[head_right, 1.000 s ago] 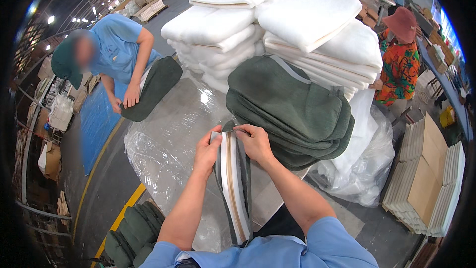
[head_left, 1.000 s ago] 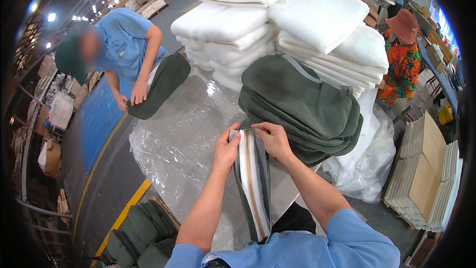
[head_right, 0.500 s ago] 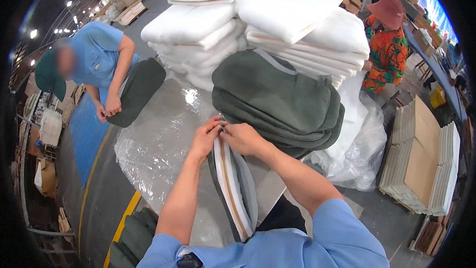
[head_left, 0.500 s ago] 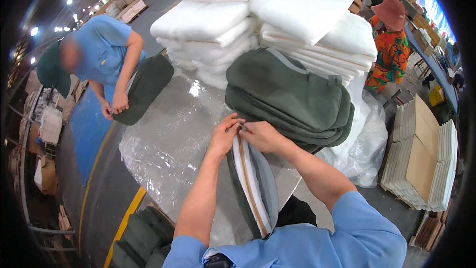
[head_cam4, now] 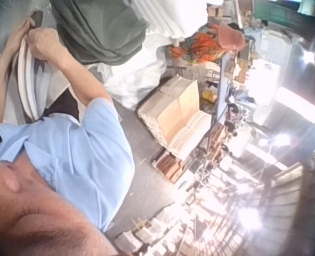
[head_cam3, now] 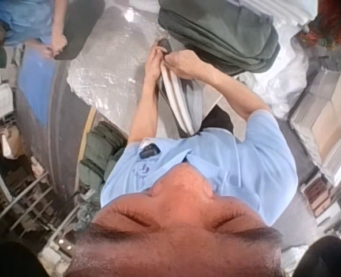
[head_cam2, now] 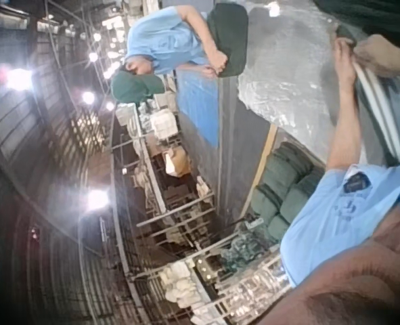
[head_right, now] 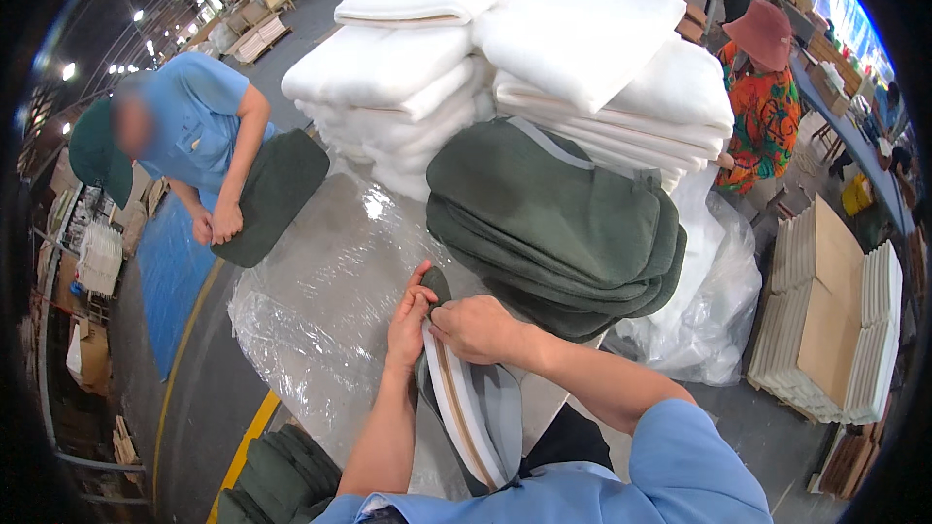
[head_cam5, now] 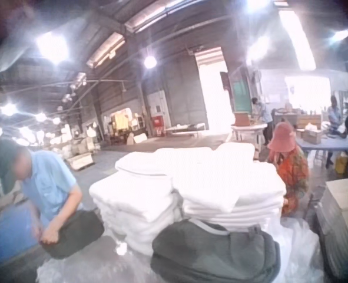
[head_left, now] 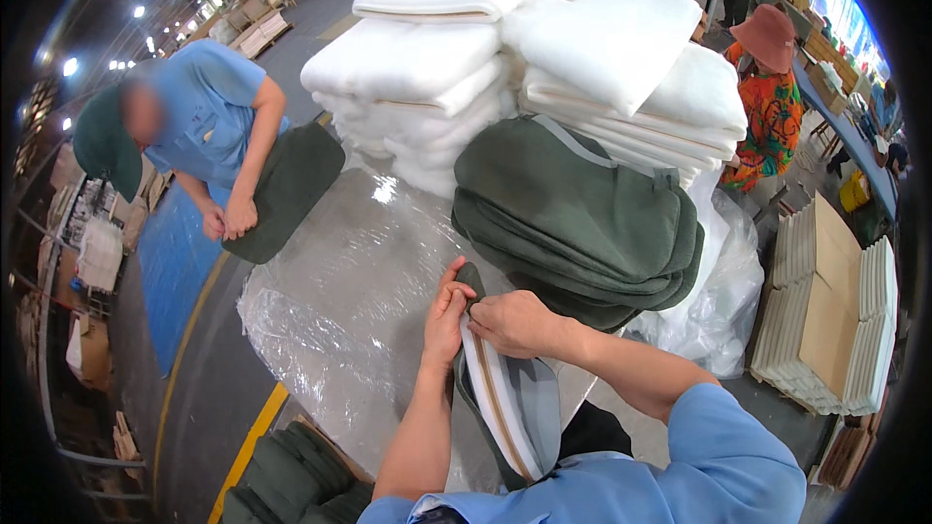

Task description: The person folds green and white cushion covers on a plastic-wrapped table in a warehouse. They repeatedly pick up covers, fold them, and place them into stacks. Another worker performs similar folding nearby.

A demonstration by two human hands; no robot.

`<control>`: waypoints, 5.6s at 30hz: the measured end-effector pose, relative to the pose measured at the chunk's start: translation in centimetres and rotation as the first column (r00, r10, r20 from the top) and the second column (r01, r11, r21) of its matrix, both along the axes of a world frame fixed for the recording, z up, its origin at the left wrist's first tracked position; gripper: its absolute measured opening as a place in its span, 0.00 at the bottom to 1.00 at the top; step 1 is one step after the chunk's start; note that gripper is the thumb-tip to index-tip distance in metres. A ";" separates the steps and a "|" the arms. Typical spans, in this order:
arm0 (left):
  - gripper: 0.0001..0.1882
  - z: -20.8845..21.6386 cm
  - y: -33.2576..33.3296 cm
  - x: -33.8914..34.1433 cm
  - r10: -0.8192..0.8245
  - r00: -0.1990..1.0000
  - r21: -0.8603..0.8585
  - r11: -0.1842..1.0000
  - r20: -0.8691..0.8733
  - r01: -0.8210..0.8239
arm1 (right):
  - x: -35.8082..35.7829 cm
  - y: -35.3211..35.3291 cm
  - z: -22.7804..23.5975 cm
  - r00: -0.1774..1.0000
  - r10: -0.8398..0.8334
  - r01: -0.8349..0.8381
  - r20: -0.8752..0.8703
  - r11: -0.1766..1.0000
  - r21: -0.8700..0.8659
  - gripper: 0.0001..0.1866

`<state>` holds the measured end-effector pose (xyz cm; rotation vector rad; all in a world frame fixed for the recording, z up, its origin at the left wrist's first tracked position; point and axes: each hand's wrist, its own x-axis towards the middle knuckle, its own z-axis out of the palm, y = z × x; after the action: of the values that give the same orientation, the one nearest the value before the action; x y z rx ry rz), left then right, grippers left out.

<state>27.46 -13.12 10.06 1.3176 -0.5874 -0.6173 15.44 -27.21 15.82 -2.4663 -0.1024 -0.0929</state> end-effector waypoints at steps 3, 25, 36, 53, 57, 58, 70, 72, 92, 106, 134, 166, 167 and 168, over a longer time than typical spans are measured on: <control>0.12 -0.5 1.0 -0.3 0.008 1.000 -0.031 0.999 -0.028 -0.008 | 0.3 0.5 -0.1 1.000 0.008 -0.008 0.000 0.999 0.031 0.17; 0.12 -1.4 4.1 0.3 0.271 0.842 0.220 0.887 0.465 -0.407 | 14.7 1.6 -10.8 0.971 -0.185 0.232 -0.153 0.561 0.795 0.23; 0.13 3.8 6.6 4.5 -0.097 0.912 0.401 0.913 0.398 -0.078 | 16.4 1.8 -10.7 0.995 -0.072 0.025 0.064 0.832 0.555 0.19; 0.15 3.1 5.7 6.8 -0.217 0.927 0.251 0.958 0.305 0.142 | 17.2 1.2 -14.0 0.978 0.057 0.154 -0.202 0.460 0.875 0.23; 0.22 3.3 6.3 9.7 -0.430 0.783 0.342 0.893 0.450 0.293 | 16.4 0.6 -13.9 0.988 0.119 0.006 -0.101 0.620 0.784 0.27; 0.21 3.2 6.1 9.9 -0.448 0.766 0.388 0.878 0.460 0.281 | 16.2 0.7 -13.2 0.986 0.087 0.051 -0.141 0.650 0.758 0.27; 0.11 0.1 2.9 6.1 -0.120 0.932 0.106 0.990 0.342 0.089 | 17.0 0.6 -16.7 0.832 -0.050 0.551 -0.552 0.194 0.812 0.19; 0.12 0.4 2.8 5.3 -0.082 0.925 0.081 0.995 0.372 0.056 | 16.9 0.6 -16.8 0.848 -0.030 0.529 -0.530 0.132 0.838 0.19; 0.19 14.4 14.8 -3.5 0.381 0.701 0.015 0.873 0.604 -0.487 | 2.6 18.3 -15.2 0.911 0.358 -0.098 -0.203 0.669 0.737 0.37; 0.14 17.5 16.6 -8.4 0.436 0.514 -0.130 0.840 0.738 -0.526 | -11.7 16.4 -17.8 0.604 0.473 0.605 -0.642 0.253 0.755 0.29; 0.25 -0.5 35.5 -21.8 0.910 0.414 0.153 0.405 0.027 -0.901 | -3.7 4.7 -14.6 0.797 -0.022 0.603 -0.604 0.085 0.793 0.45; 0.52 -7.9 21.4 -25.3 0.162 0.938 0.117 0.984 -0.306 -0.132 | 8.3 3.7 -5.9 0.921 -0.122 0.390 -0.371 0.343 0.855 0.39; 0.54 -8.4 20.8 -24.8 0.137 0.894 0.076 0.990 -0.427 -0.115 | 7.7 2.3 -4.7 0.962 -0.008 0.263 -0.274 0.316 0.912 0.33; 0.53 -8.7 20.1 -24.4 0.111 0.861 0.050 0.994 -0.497 -0.099 | 7.1 1.3 -3.7 0.979 -0.027 0.194 -0.202 0.418 0.887 0.30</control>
<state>3.06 6.98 1.36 1.1383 -0.0804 -0.8399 22.52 -25.93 12.11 -1.3379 0.1600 0.0032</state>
